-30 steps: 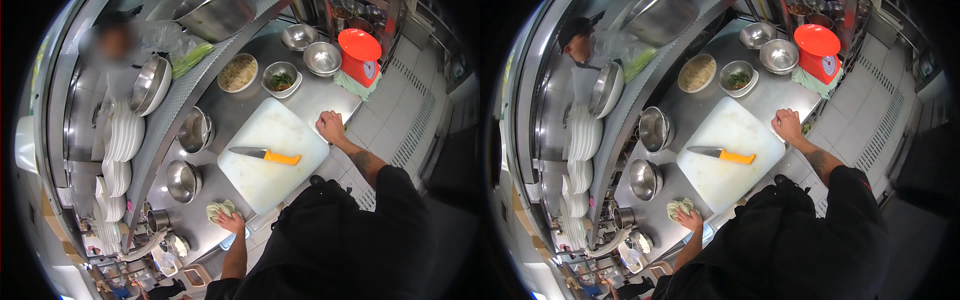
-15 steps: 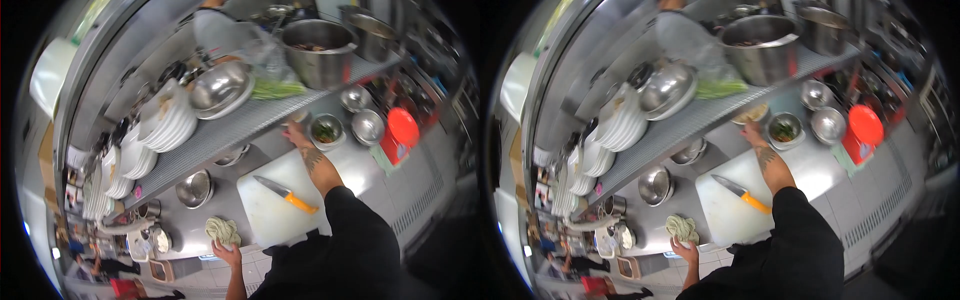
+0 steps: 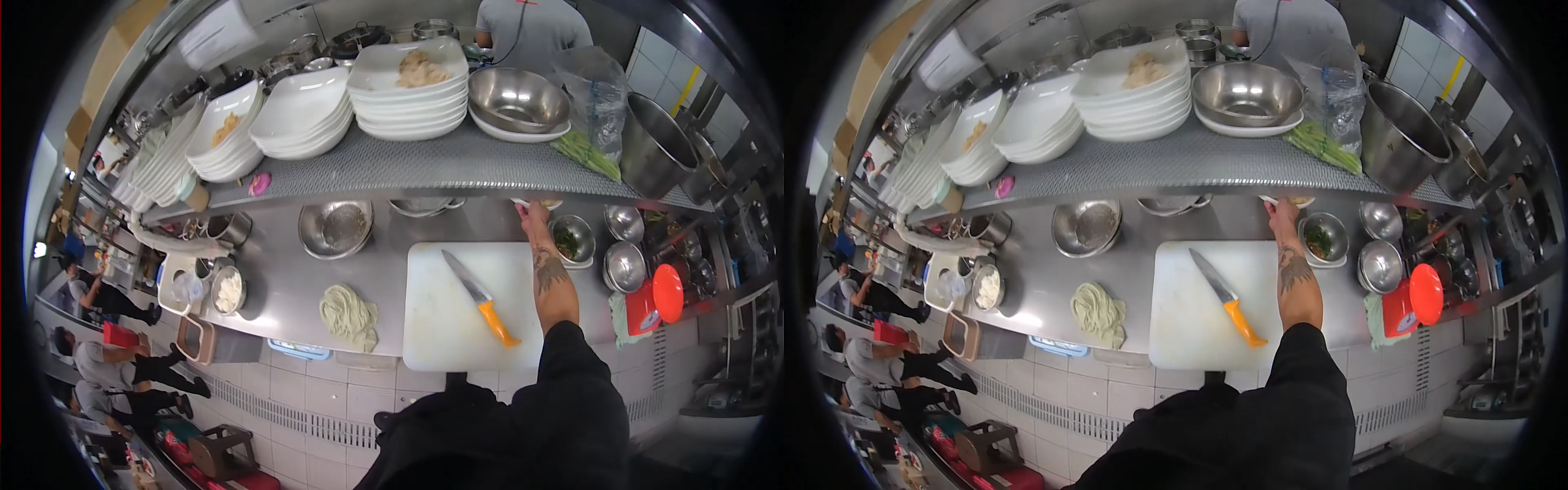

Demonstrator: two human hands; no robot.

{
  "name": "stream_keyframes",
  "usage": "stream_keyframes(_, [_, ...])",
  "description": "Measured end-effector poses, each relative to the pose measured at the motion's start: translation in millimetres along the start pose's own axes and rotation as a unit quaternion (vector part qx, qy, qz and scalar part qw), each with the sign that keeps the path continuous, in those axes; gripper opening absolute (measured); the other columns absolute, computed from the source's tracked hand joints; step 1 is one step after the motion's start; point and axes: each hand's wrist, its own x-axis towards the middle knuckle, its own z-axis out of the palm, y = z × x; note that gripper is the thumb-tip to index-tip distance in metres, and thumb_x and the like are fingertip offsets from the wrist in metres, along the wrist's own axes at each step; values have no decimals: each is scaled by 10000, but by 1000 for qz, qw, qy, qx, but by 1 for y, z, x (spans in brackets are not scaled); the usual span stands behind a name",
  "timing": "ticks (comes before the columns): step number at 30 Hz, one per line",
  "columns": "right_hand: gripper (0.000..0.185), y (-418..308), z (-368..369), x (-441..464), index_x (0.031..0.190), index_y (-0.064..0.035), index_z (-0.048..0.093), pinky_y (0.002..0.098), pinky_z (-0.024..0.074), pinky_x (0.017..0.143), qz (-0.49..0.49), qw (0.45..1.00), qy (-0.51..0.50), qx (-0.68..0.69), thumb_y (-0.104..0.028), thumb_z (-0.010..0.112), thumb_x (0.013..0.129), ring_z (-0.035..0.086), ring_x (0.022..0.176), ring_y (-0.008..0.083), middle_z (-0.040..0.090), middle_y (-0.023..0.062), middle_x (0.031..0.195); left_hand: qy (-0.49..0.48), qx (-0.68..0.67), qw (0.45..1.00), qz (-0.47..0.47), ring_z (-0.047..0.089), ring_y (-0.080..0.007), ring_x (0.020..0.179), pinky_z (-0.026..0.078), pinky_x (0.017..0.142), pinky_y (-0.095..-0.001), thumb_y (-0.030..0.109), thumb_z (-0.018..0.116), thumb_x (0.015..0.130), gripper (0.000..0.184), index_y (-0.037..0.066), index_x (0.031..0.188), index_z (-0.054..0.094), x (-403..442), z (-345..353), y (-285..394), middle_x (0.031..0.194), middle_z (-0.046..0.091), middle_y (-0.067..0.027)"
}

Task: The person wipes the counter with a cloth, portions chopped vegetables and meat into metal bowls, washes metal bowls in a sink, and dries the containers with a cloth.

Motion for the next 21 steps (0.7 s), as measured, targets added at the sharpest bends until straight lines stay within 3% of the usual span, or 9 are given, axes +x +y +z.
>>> stream_keyframes(5, [329,-24,-48,-116,1238,63,421,303,583,575,-57,989,-103,-87,-106,450,956,647,768,265,595,206,1029,-59,27,991,120,623,-297,807,493,692,-435,225,588,823,181,50,855,624,49,-23,-47,838,657,-137])
stream_keyframes(8, [349,-22,-75,-222,1253,51,436,363,580,714,-101,979,-115,-135,-148,466,967,650,863,291,599,180,1091,95,198,823,523,623,-311,814,490,682,-450,263,592,832,196,71,847,629,105,-60,-89,856,661,-142])
stream_keyframes(10, [328,-9,-112,-279,1206,-5,525,349,573,755,-98,967,-182,-148,-168,565,924,642,922,241,616,134,1091,-3,4,940,341,604,-212,623,477,551,-366,234,536,863,233,24,802,615,111,-86,-67,711,636,-108])
stream_keyframes(12, [392,0,-124,-370,1266,-1,508,388,515,922,-85,948,-255,-169,-202,560,933,608,1074,257,600,159,1193,-23,-228,961,157,609,-158,580,479,514,-307,228,546,854,249,-5,820,630,108,-107,-38,662,634,-86])
stream_keyframes(16, [331,72,-164,-436,1222,74,502,430,482,961,-68,902,-317,-284,-134,471,966,544,1126,306,523,175,1253,74,-140,963,216,677,-238,771,527,695,-358,315,596,816,312,55,976,664,114,-172,-43,835,694,-122])
stream_keyframes(17, [275,98,-176,-439,1135,71,532,390,540,822,-64,893,-311,-319,-95,479,921,602,974,289,576,177,1128,90,-169,962,195,669,-324,851,526,767,-401,323,614,775,328,64,968,672,112,-191,-48,878,689,-183])
stream_keyframes(18, [535,102,-146,-541,1315,-14,483,429,452,784,-34,844,-305,-439,-286,624,876,526,984,270,600,128,1147,112,-200,953,199,663,-346,853,524,778,-416,319,612,772,315,65,948,673,113,-205,-56,889,687,-188])
stream_keyframes(19, [365,139,-161,-524,1203,-13,581,406,458,712,-28,852,-261,-453,-246,524,928,533,906,270,609,152,1071,132,-226,948,181,663,-346,853,524,778,-416,319,612,772,315,65,948,673,119,-212,-68,889,687,-188])
stream_keyframes(21, [291,185,-172,-553,1109,-14,643,404,461,687,34,804,-388,-449,-205,509,935,556,817,264,627,160,959,157,-209,950,172,657,-361,849,520,785,-432,313,611,769,296,67,921,674,134,-235,-92,866,685,-188])
